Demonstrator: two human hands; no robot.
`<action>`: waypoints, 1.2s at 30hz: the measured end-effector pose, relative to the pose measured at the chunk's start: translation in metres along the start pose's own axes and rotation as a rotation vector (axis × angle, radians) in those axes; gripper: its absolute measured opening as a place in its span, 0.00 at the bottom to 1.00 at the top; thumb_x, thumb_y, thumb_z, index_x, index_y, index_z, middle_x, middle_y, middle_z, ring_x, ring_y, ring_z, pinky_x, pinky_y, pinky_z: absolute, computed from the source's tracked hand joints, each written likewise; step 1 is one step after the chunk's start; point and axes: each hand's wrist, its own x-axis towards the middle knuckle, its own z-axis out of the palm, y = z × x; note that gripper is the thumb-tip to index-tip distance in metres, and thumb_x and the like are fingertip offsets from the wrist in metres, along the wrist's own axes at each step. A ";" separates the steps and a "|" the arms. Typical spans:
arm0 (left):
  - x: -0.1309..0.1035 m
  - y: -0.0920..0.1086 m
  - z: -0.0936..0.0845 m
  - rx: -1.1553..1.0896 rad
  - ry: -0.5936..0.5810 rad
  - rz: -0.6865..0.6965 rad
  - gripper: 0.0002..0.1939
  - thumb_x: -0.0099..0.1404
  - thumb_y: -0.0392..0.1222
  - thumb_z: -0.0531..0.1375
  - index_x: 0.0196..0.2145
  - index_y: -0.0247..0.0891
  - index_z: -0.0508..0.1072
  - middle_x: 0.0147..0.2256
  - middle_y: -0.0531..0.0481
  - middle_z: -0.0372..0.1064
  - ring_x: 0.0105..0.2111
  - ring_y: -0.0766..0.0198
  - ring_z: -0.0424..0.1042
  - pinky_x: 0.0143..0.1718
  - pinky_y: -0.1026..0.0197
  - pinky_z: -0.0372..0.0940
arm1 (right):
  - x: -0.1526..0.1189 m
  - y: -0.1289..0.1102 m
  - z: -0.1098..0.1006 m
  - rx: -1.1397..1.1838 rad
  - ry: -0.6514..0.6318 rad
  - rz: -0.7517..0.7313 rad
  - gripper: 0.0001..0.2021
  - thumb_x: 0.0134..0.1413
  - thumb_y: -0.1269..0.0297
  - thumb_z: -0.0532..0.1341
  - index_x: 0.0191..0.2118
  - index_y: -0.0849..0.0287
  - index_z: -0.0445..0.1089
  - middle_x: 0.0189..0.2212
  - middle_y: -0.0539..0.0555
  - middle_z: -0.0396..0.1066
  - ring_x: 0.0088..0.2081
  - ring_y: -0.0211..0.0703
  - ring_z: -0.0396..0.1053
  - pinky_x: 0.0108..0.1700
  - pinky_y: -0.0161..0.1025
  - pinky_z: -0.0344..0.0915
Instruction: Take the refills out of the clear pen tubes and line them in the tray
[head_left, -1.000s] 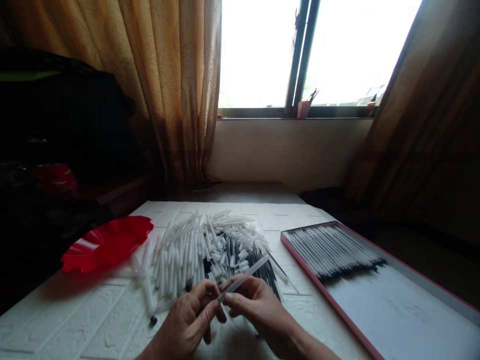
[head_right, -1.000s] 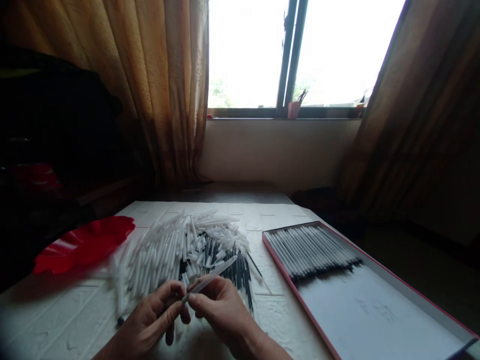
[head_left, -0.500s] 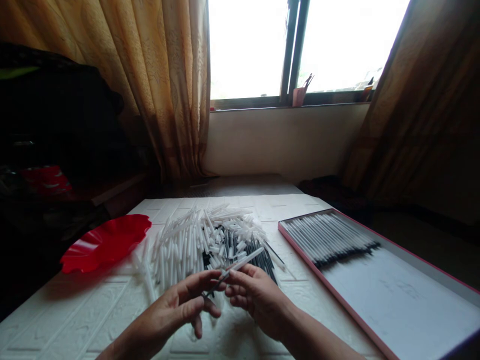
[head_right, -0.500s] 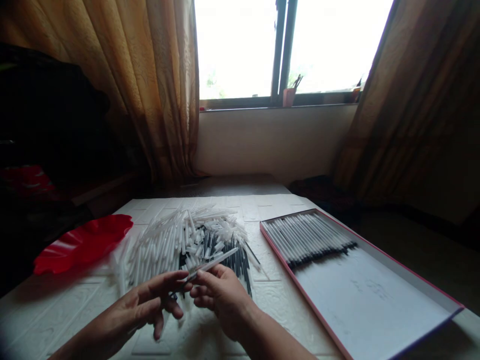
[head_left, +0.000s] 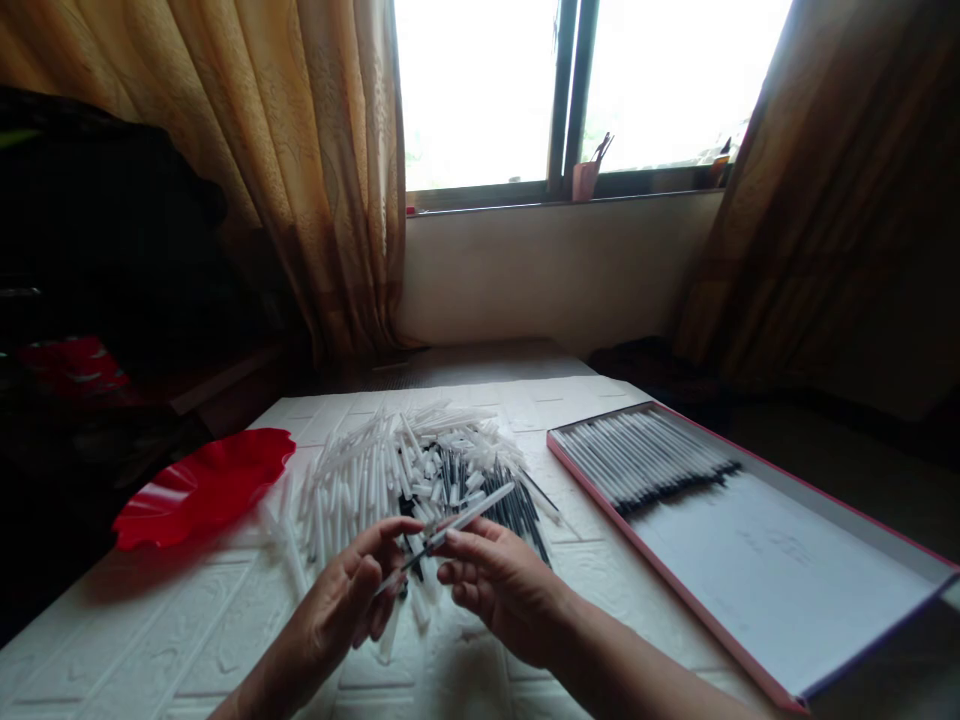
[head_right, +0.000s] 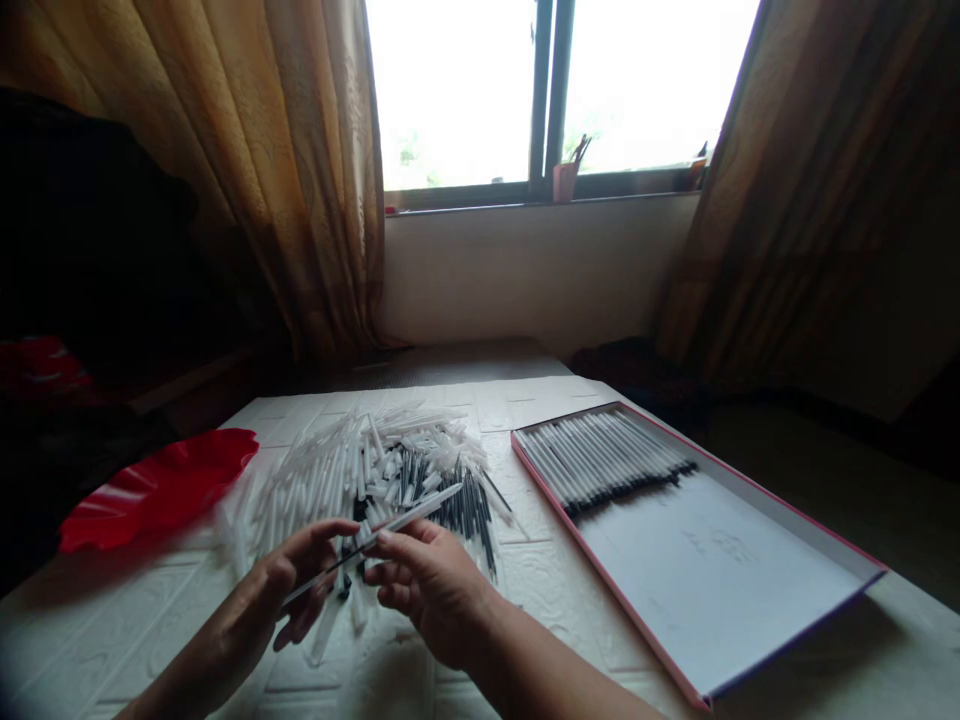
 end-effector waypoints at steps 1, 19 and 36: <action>0.000 0.000 0.001 0.040 0.032 0.015 0.35 0.62 0.70 0.54 0.53 0.38 0.68 0.22 0.59 0.56 0.16 0.75 0.51 0.16 0.72 0.47 | 0.000 0.002 0.001 -0.008 -0.009 0.009 0.24 0.29 0.61 0.79 0.34 0.64 0.72 0.28 0.50 0.76 0.24 0.30 0.70 0.26 0.26 0.59; -0.001 -0.003 0.003 0.529 -0.002 0.379 0.20 0.70 0.49 0.57 0.59 0.53 0.69 0.60 0.47 0.66 0.60 0.53 0.64 0.61 0.53 0.59 | -0.022 0.009 0.016 0.081 -0.221 0.171 0.22 0.36 0.55 0.76 0.29 0.63 0.67 0.24 0.49 0.73 0.19 0.27 0.65 0.19 0.26 0.46; -0.005 0.006 0.005 1.005 0.049 0.715 0.13 0.69 0.34 0.56 0.50 0.45 0.69 0.44 0.49 0.78 0.48 0.60 0.76 0.54 0.61 0.65 | -0.024 0.005 0.008 -0.366 -0.385 0.238 0.23 0.46 0.43 0.64 0.29 0.63 0.70 0.22 0.50 0.71 0.17 0.29 0.62 0.18 0.28 0.50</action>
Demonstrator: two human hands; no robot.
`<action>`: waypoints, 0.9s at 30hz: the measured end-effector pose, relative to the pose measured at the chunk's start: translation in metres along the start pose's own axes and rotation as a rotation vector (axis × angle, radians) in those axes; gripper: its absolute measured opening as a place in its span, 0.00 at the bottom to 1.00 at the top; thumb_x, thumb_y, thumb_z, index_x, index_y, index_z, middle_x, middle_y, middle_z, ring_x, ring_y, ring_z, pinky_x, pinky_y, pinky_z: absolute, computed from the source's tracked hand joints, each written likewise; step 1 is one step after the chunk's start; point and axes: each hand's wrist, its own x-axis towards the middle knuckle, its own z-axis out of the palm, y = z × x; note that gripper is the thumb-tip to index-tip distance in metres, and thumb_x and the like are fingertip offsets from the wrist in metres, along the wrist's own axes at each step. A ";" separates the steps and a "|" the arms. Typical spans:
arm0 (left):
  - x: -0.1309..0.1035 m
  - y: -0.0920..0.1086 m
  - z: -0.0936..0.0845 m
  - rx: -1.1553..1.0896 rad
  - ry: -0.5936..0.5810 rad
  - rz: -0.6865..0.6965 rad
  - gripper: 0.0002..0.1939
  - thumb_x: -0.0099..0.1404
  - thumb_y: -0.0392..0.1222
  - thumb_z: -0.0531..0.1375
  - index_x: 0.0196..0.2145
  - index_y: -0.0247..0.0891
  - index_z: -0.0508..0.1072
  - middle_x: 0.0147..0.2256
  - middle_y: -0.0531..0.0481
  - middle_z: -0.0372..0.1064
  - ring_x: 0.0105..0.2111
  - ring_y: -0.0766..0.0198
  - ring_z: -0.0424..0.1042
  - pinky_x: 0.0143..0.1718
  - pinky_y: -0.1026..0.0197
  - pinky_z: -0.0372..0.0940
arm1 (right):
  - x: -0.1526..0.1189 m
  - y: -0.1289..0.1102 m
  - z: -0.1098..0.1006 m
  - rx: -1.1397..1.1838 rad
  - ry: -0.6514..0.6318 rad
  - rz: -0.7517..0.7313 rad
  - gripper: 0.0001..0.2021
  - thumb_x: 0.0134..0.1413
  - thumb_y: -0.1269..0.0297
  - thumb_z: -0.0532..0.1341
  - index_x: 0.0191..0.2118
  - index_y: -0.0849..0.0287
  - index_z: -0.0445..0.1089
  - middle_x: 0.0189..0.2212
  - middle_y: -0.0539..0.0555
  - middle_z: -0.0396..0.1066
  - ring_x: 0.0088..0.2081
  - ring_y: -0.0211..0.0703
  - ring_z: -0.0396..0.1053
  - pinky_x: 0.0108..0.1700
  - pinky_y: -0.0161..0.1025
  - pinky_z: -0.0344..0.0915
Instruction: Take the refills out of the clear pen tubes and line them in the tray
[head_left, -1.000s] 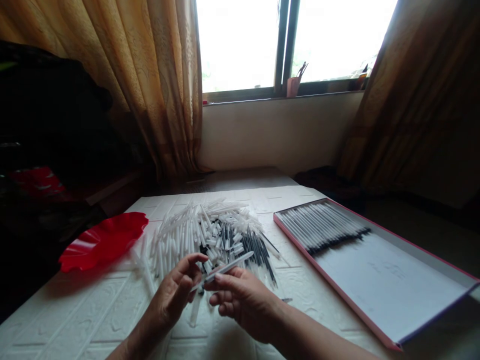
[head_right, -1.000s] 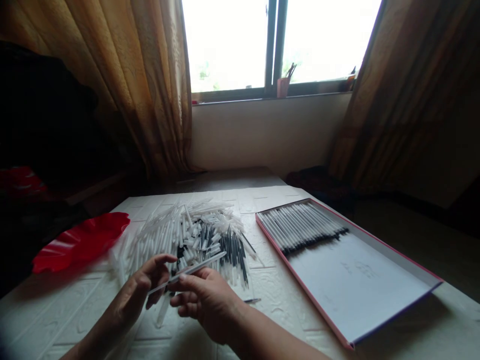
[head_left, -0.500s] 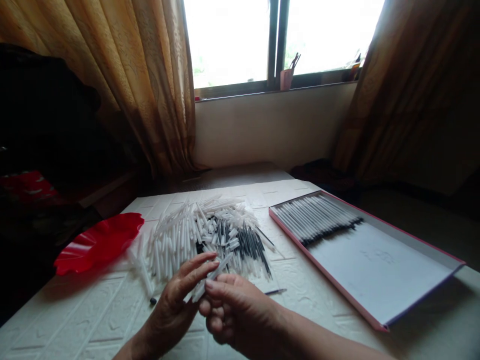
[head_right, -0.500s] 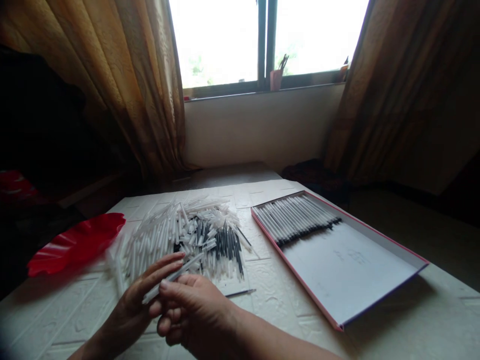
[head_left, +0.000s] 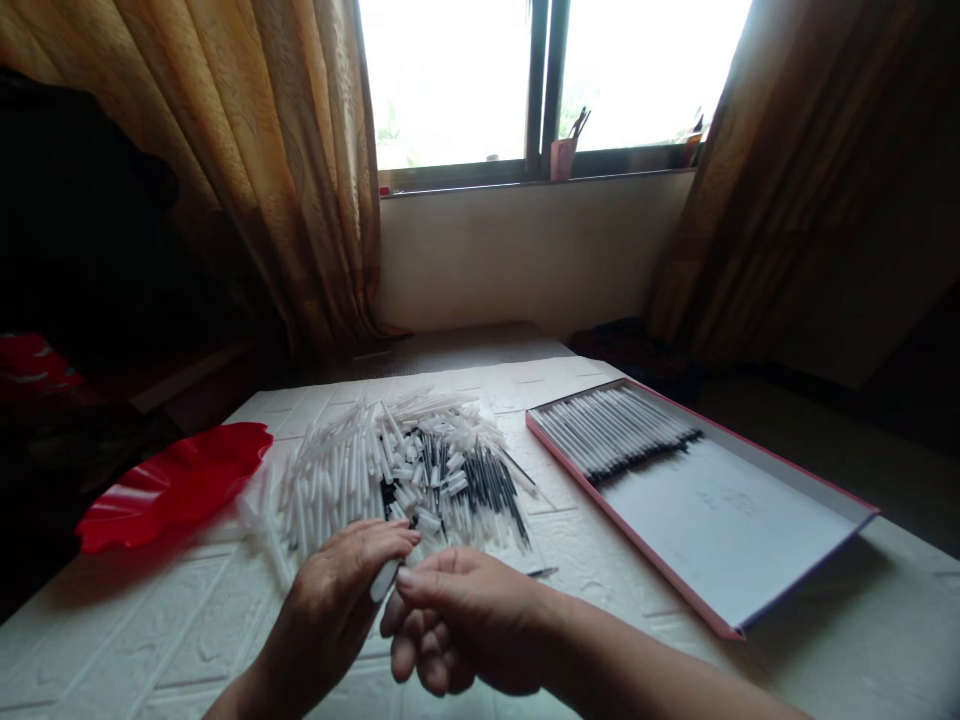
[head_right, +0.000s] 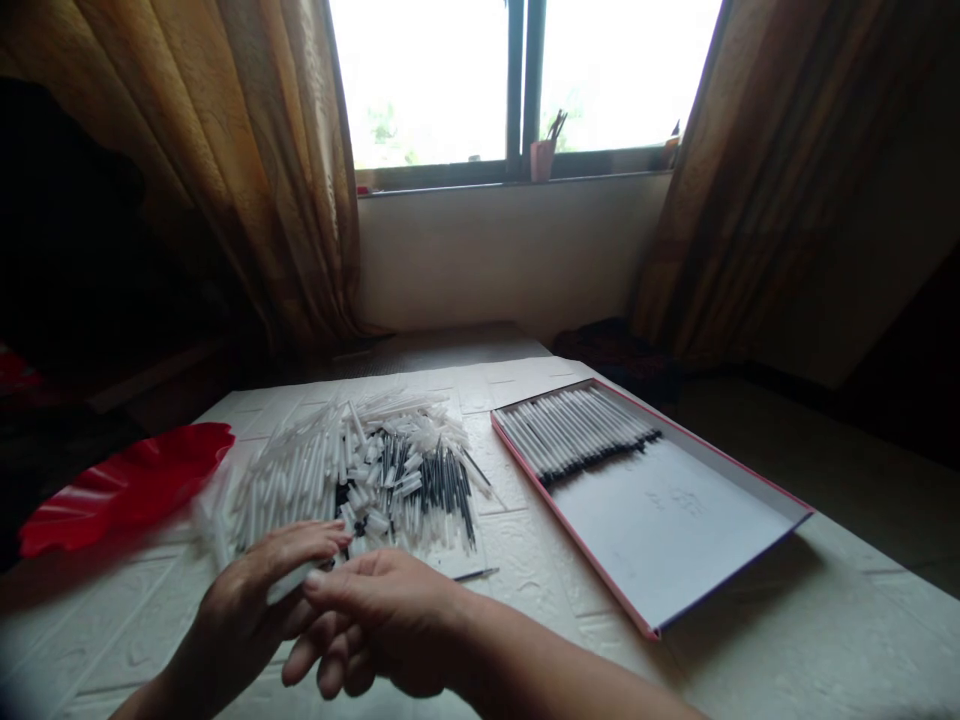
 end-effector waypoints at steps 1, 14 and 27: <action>-0.001 -0.001 -0.001 0.027 0.043 -0.047 0.11 0.70 0.35 0.56 0.49 0.44 0.69 0.42 0.49 0.78 0.44 0.61 0.77 0.49 0.63 0.67 | -0.005 -0.003 -0.003 -0.155 0.044 -0.033 0.21 0.49 0.45 0.62 0.29 0.62 0.70 0.22 0.50 0.71 0.18 0.31 0.63 0.19 0.29 0.51; 0.000 -0.003 0.009 -0.253 0.326 -0.633 0.19 0.69 0.52 0.55 0.53 0.40 0.68 0.30 0.54 0.72 0.26 0.65 0.74 0.32 0.64 0.70 | -0.069 0.004 -0.043 -1.919 0.515 -0.011 0.07 0.56 0.76 0.57 0.31 0.59 0.69 0.32 0.55 0.73 0.30 0.42 0.70 0.28 0.37 0.50; 0.024 -0.017 -0.009 -0.592 0.514 -0.763 0.16 0.63 0.56 0.59 0.38 0.40 0.66 0.27 0.57 0.69 0.22 0.66 0.72 0.26 0.62 0.70 | -0.034 -0.049 -0.056 -1.956 0.879 -0.034 0.09 0.64 0.69 0.56 0.35 0.60 0.73 0.34 0.59 0.77 0.33 0.47 0.74 0.29 0.37 0.53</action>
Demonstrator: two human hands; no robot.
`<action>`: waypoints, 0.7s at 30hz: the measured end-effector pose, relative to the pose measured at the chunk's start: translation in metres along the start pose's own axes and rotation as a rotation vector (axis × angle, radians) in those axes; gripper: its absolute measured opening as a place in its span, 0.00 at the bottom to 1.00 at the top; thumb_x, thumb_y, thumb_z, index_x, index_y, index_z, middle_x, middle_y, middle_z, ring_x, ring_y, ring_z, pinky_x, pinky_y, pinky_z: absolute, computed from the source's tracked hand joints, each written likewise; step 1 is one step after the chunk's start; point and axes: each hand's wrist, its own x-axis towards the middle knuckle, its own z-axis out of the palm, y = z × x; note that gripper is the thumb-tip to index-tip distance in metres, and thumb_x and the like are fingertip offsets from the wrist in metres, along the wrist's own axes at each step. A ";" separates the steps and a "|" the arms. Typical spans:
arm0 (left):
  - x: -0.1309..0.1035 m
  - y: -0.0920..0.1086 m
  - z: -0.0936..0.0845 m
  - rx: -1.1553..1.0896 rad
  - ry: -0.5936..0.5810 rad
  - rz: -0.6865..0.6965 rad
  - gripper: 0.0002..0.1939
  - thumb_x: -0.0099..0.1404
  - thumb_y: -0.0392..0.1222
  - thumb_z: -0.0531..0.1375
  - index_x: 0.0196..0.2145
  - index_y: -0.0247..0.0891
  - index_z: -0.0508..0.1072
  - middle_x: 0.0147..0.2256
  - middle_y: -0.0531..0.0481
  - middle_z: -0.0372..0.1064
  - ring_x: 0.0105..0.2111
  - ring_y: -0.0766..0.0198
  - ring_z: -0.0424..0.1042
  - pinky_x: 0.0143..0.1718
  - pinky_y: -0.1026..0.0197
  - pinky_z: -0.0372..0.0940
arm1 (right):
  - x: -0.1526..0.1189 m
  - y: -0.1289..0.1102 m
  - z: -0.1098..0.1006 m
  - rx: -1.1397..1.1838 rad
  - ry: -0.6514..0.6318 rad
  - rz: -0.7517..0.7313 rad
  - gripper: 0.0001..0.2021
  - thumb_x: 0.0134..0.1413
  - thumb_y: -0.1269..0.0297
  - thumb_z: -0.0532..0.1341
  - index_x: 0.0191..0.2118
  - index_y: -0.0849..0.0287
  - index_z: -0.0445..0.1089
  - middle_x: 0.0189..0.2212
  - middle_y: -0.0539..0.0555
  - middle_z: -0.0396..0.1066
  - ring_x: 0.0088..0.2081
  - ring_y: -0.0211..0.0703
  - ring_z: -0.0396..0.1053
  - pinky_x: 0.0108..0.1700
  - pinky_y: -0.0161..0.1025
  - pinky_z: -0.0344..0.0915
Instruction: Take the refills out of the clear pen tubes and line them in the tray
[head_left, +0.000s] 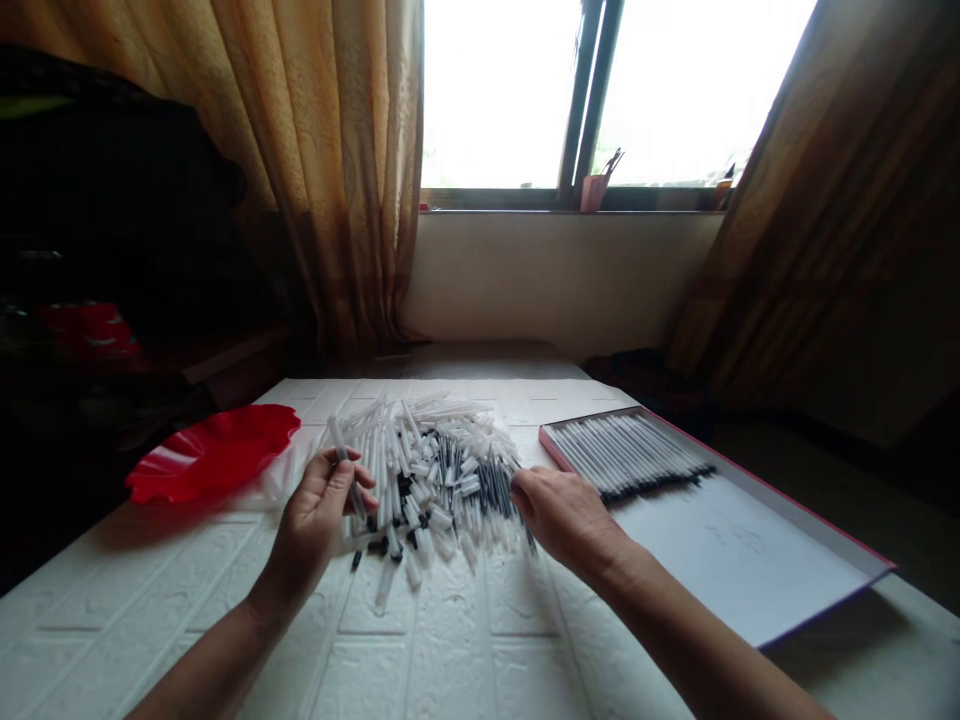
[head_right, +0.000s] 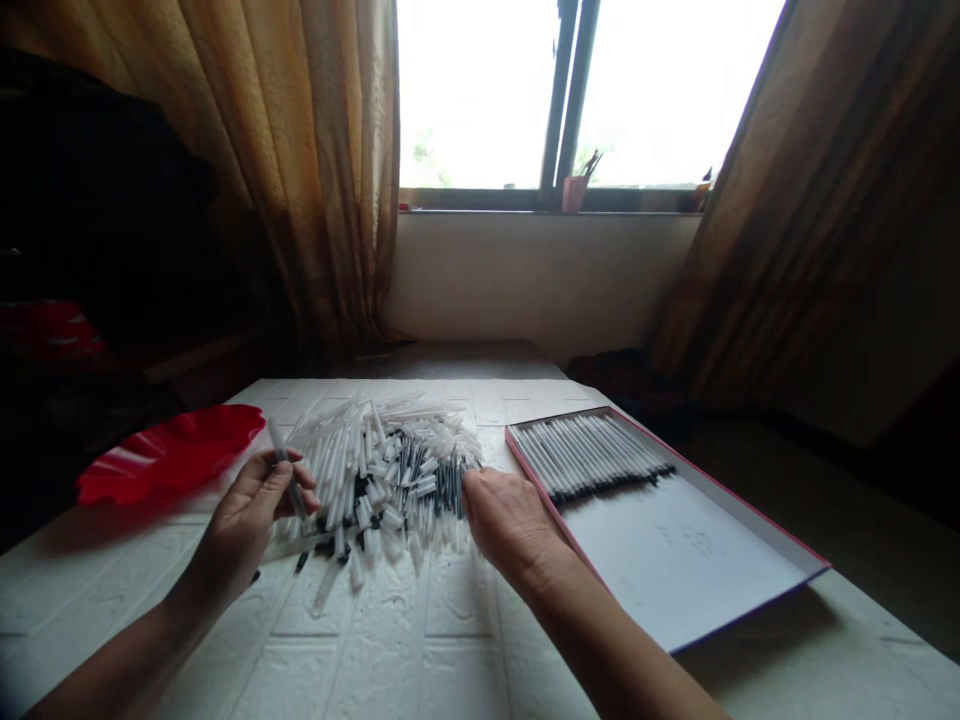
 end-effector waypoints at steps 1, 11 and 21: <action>0.003 0.002 0.000 -0.015 -0.003 -0.013 0.17 0.62 0.56 0.60 0.38 0.39 0.66 0.27 0.57 0.69 0.22 0.66 0.72 0.25 0.61 0.70 | 0.002 -0.007 -0.001 0.011 0.004 -0.054 0.10 0.64 0.69 0.55 0.34 0.59 0.74 0.34 0.57 0.76 0.32 0.45 0.74 0.30 0.37 0.54; 0.010 -0.017 0.006 -0.124 0.084 -0.014 0.22 0.59 0.62 0.62 0.31 0.40 0.65 0.19 0.64 0.53 0.16 0.74 0.53 0.16 0.73 0.51 | 0.022 -0.087 0.030 0.142 -0.021 -0.635 0.07 0.60 0.67 0.58 0.34 0.56 0.74 0.36 0.52 0.74 0.37 0.42 0.70 0.35 0.35 0.61; 0.005 -0.031 -0.004 -0.157 0.021 -0.143 0.26 0.57 0.66 0.62 0.31 0.39 0.67 0.19 0.63 0.53 0.16 0.75 0.51 0.17 0.74 0.49 | 0.021 -0.076 0.029 0.142 -0.047 -0.536 0.06 0.57 0.71 0.59 0.33 0.57 0.73 0.36 0.53 0.73 0.36 0.44 0.69 0.35 0.37 0.62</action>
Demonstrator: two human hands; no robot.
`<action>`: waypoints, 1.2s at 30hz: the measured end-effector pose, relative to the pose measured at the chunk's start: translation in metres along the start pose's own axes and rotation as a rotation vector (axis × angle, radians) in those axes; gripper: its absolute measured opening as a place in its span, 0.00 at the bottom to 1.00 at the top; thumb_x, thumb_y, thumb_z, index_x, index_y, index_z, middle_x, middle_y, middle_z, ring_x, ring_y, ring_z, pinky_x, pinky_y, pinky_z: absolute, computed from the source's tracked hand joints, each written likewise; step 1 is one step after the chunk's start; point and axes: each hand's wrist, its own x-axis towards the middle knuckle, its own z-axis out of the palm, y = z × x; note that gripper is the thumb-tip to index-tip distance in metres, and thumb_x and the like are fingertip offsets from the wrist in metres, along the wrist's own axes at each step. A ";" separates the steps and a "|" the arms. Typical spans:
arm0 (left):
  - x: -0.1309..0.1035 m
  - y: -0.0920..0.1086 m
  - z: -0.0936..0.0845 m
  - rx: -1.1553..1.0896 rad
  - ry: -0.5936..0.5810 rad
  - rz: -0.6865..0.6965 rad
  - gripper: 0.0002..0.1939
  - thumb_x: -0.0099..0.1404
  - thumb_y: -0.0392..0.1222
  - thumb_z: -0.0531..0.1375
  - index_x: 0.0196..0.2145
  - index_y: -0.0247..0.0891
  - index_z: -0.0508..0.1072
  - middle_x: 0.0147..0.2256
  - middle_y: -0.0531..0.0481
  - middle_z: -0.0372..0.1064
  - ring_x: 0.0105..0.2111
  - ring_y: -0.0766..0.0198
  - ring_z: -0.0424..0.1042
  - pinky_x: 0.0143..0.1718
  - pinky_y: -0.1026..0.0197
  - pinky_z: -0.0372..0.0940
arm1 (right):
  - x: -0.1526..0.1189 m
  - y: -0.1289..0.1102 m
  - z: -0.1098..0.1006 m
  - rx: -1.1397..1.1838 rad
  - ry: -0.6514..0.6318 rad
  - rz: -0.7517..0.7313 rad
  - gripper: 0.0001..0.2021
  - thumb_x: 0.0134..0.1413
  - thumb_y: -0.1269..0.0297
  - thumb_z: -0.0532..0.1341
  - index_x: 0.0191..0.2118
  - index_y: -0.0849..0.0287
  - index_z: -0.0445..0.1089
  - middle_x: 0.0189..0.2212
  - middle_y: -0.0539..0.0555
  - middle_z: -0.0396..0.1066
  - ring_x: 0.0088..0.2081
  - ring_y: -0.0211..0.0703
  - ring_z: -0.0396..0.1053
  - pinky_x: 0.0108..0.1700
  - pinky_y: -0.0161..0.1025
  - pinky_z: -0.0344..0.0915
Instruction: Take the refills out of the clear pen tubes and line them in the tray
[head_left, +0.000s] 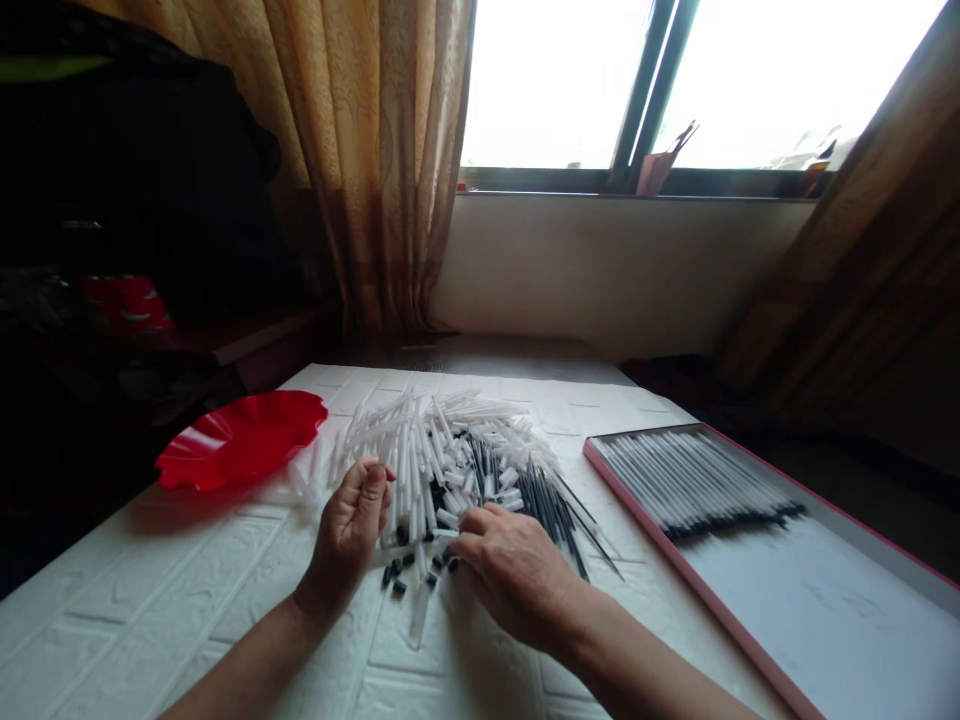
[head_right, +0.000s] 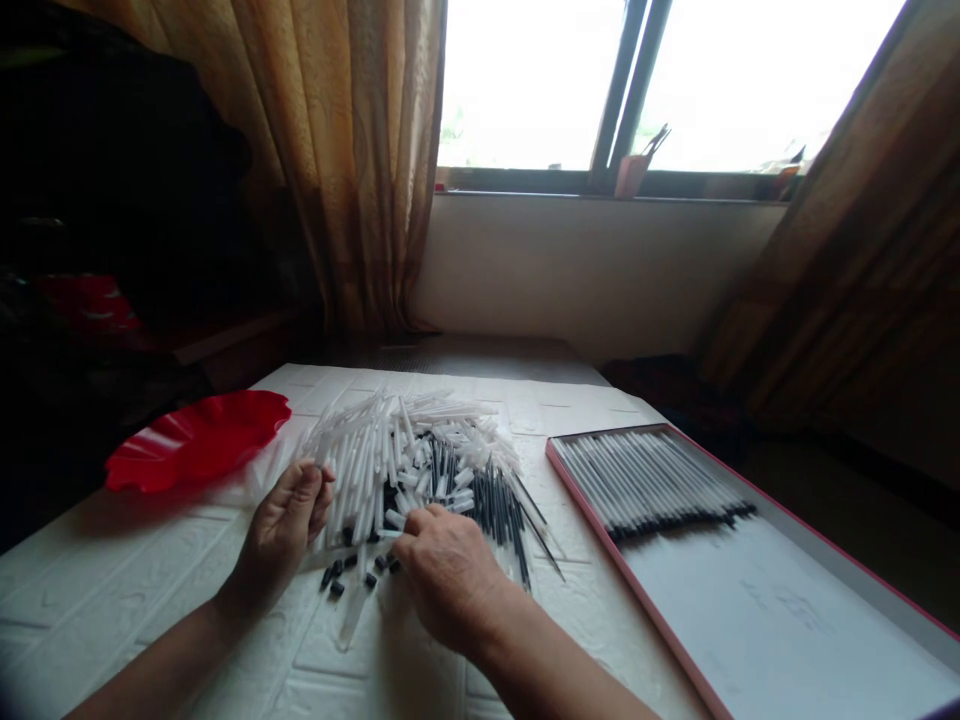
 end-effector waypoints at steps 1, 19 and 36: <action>0.000 -0.001 0.000 -0.001 -0.005 -0.004 0.26 0.58 0.66 0.62 0.31 0.39 0.67 0.20 0.63 0.52 0.16 0.75 0.51 0.17 0.74 0.49 | 0.000 -0.002 0.000 0.008 0.009 0.001 0.07 0.58 0.71 0.59 0.33 0.57 0.73 0.36 0.52 0.73 0.36 0.44 0.69 0.35 0.37 0.62; -0.022 0.001 0.001 0.469 -0.398 0.422 0.10 0.69 0.37 0.55 0.44 0.44 0.73 0.32 0.52 0.76 0.29 0.64 0.76 0.31 0.67 0.69 | -0.015 0.010 0.012 0.446 0.475 0.133 0.07 0.62 0.70 0.55 0.38 0.57 0.70 0.30 0.52 0.75 0.30 0.39 0.72 0.33 0.31 0.67; -0.023 -0.011 0.005 0.652 -0.634 0.588 0.14 0.70 0.35 0.52 0.50 0.47 0.67 0.35 0.53 0.77 0.34 0.64 0.79 0.39 0.68 0.71 | -0.033 0.015 0.030 1.006 0.623 0.278 0.10 0.60 0.55 0.62 0.39 0.54 0.77 0.29 0.52 0.73 0.28 0.38 0.71 0.27 0.29 0.68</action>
